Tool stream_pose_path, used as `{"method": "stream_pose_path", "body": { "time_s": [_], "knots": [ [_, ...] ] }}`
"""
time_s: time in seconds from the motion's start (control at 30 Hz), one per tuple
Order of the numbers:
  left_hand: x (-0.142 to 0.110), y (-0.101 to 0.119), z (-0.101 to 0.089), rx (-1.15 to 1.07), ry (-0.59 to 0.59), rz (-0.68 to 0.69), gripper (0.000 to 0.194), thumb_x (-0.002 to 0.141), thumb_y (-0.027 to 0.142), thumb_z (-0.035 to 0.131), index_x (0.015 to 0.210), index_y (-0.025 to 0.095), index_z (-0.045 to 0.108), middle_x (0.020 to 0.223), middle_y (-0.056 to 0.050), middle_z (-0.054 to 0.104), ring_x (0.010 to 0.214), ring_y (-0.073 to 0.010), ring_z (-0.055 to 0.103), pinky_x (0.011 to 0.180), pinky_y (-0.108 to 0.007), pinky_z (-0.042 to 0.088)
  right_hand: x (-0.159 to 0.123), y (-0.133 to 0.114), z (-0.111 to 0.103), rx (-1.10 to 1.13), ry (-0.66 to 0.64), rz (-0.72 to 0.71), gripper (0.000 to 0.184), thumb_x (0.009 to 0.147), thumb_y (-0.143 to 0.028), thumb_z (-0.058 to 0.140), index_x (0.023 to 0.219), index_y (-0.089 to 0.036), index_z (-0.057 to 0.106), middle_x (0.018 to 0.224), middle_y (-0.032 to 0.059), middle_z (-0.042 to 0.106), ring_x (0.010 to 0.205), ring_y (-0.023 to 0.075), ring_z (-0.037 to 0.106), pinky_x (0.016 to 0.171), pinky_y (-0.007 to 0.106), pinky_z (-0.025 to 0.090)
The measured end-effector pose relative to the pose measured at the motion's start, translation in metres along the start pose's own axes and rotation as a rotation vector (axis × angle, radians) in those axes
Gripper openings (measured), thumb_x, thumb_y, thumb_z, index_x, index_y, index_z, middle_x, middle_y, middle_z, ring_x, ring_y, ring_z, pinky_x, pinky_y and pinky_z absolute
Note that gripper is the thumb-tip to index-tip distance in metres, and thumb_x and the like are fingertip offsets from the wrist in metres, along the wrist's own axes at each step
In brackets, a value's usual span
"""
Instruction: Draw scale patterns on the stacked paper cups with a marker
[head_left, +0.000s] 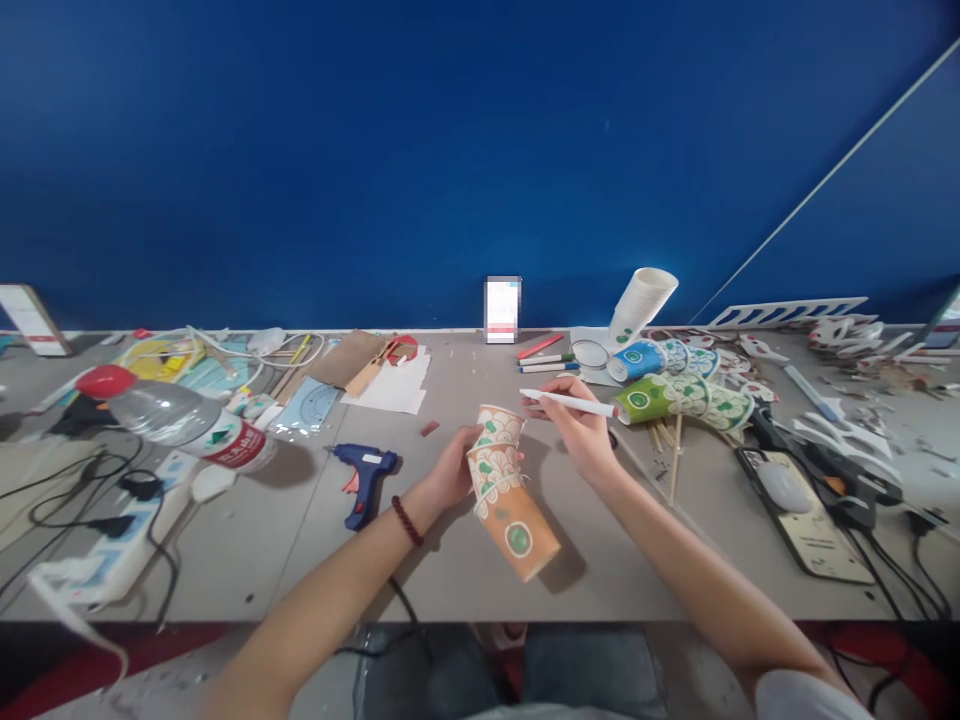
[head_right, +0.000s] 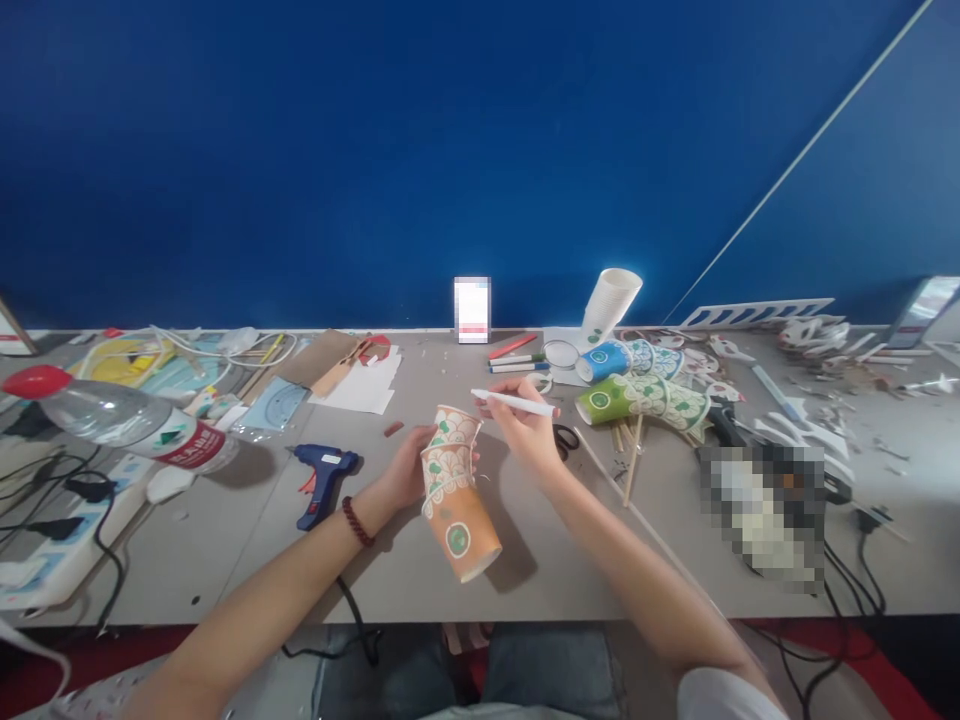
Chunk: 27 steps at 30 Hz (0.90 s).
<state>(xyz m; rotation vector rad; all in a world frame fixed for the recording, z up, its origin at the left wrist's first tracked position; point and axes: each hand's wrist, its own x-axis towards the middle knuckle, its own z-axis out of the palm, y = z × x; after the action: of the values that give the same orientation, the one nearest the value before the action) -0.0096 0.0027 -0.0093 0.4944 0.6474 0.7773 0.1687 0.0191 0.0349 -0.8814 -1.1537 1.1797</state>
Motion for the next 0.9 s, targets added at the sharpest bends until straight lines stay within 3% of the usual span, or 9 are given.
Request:
{"method": "stream_pose_path", "body": {
  "time_s": [0.27, 0.5, 0.67, 0.9],
  "knots": [
    [0.001, 0.002, 0.004, -0.142, 0.045, -0.114, 0.048, 0.081, 0.047, 0.044, 0.094, 0.006, 0.066, 0.074, -0.016, 0.07, 0.069, -0.0264, 0.067, 0.073, -0.038, 0.05, -0.014, 0.01, 0.002, -0.03, -0.005, 0.001, 0.018, 0.079, -0.037, 0.067, 0.086, -0.023, 0.06, 0.086, 0.0027, 0.069, 0.086, 0.0198, 0.069, 0.083, 0.038, 0.056],
    [0.003, 0.0, 0.0, -0.182, 0.071, -0.113, 0.046, 0.082, 0.047, 0.048, 0.097, 0.007, 0.065, 0.075, -0.014, 0.071, 0.068, -0.0242, 0.067, 0.072, -0.036, 0.05, -0.024, 0.02, -0.002, -0.273, 0.102, -0.069, 0.017, 0.079, -0.036, 0.065, 0.084, -0.02, 0.063, 0.072, 0.0025, 0.066, 0.066, 0.0157, 0.062, 0.058, 0.027, 0.05],
    [0.002, -0.002, -0.002, -0.166, 0.097, -0.166, 0.049, 0.08, 0.046, 0.048, 0.099, 0.004, 0.064, 0.074, -0.016, 0.071, 0.073, -0.0278, 0.068, 0.07, -0.037, 0.049, -0.027, 0.025, -0.01, -0.324, 0.091, -0.096, 0.016, 0.08, -0.034, 0.065, 0.085, -0.019, 0.067, 0.079, 0.0043, 0.068, 0.07, 0.016, 0.063, 0.063, 0.028, 0.05],
    [0.0, -0.002, 0.001, -0.135, 0.055, -0.183, 0.046, 0.08, 0.046, 0.048, 0.095, 0.005, 0.064, 0.073, -0.015, 0.071, 0.067, -0.0255, 0.067, 0.067, -0.035, 0.048, -0.032, 0.027, -0.009, -0.384, 0.083, -0.104, 0.016, 0.08, -0.033, 0.064, 0.085, -0.019, 0.069, 0.08, 0.005, 0.07, 0.074, 0.0187, 0.065, 0.067, 0.031, 0.052]
  ]
}}
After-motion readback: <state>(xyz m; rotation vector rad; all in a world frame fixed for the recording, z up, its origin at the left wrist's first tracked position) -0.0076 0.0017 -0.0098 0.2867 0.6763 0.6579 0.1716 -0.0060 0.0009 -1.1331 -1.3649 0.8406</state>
